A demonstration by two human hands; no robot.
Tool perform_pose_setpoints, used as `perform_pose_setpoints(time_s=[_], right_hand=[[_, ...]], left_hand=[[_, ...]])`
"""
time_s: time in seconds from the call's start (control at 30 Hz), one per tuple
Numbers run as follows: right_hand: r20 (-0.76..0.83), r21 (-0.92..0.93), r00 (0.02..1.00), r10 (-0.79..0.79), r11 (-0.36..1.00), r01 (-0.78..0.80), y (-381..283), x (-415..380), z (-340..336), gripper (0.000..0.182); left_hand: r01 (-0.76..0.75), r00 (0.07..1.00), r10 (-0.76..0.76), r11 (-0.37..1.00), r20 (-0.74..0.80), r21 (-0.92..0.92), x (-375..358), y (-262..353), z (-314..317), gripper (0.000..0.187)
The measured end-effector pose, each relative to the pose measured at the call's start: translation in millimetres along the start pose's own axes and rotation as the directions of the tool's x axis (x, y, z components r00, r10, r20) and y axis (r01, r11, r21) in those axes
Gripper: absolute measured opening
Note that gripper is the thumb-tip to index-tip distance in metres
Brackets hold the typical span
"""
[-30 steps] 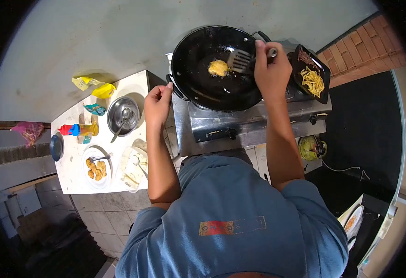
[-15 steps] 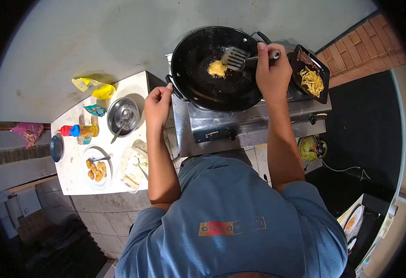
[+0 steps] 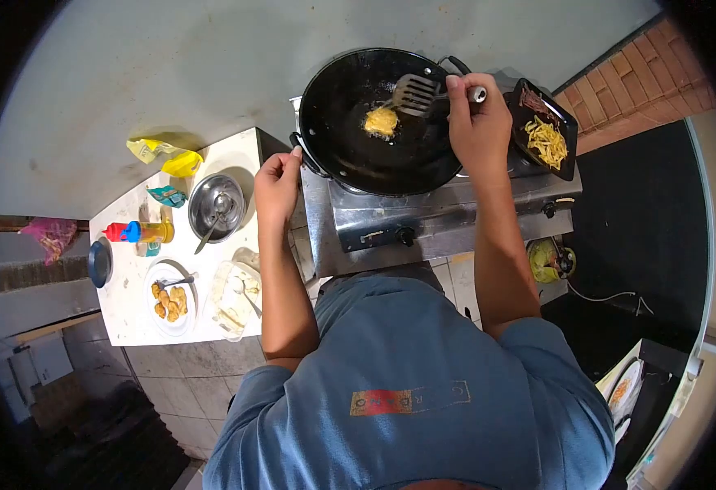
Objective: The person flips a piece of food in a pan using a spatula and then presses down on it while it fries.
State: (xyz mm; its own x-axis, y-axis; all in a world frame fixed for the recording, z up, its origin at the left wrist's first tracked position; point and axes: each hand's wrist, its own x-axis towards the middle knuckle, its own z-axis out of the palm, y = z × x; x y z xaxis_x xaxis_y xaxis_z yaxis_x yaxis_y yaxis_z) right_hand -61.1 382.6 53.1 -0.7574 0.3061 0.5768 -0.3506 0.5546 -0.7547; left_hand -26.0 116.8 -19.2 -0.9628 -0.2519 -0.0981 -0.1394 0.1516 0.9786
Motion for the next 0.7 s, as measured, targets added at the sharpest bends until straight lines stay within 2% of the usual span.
perform_pose_setpoints(time_s=[0.07,0.2,0.3,0.37,0.5,0.57,0.7], right_hand=[[0.003,-0.062,0.991,-0.134,0.989,0.134,-3.5,1.7,-3.4,0.021],[0.038,-0.172,0.987,-0.159,0.972,0.163,0.3,-2.5,-5.7,0.022],[0.095,-0.174,0.99,-0.105,0.977,0.121,3.2,-5.5,-5.3,0.023],[0.039,-0.077,0.999,0.013,0.997,-0.01,3.3,-5.4,-3.4,0.022],[0.003,0.003,1.0,0.011,1.0,-0.011,-1.2,-4.4,-4.0,0.021],[0.002,-0.088,0.993,-0.115,0.989,0.115,-3.3,-4.7,-4.8,0.02],[0.083,-0.154,0.982,-0.167,0.972,0.178,5.1,-7.1,-3.7,0.019]], left_hand=[[-0.007,1.0,0.007,1.0,0.009,-0.015,0.8,-1.1,-0.3,0.03],[-0.004,1.0,0.004,1.0,0.006,-0.001,0.1,1.0,0.0,0.029],[-0.015,1.0,0.015,1.0,0.005,-0.006,0.0,-0.3,-0.1,0.029],[-0.03,1.0,0.03,1.0,0.004,-0.001,1.5,-1.4,0.6,0.03],[0.0,1.0,0.0,1.0,-0.001,0.002,-0.1,1.5,-0.2,0.03],[0.011,1.0,-0.011,1.0,0.007,-0.001,1.2,0.9,0.3,0.03],[-0.039,0.999,0.039,0.999,-0.005,-0.008,2.3,-1.7,-0.2,0.03]])
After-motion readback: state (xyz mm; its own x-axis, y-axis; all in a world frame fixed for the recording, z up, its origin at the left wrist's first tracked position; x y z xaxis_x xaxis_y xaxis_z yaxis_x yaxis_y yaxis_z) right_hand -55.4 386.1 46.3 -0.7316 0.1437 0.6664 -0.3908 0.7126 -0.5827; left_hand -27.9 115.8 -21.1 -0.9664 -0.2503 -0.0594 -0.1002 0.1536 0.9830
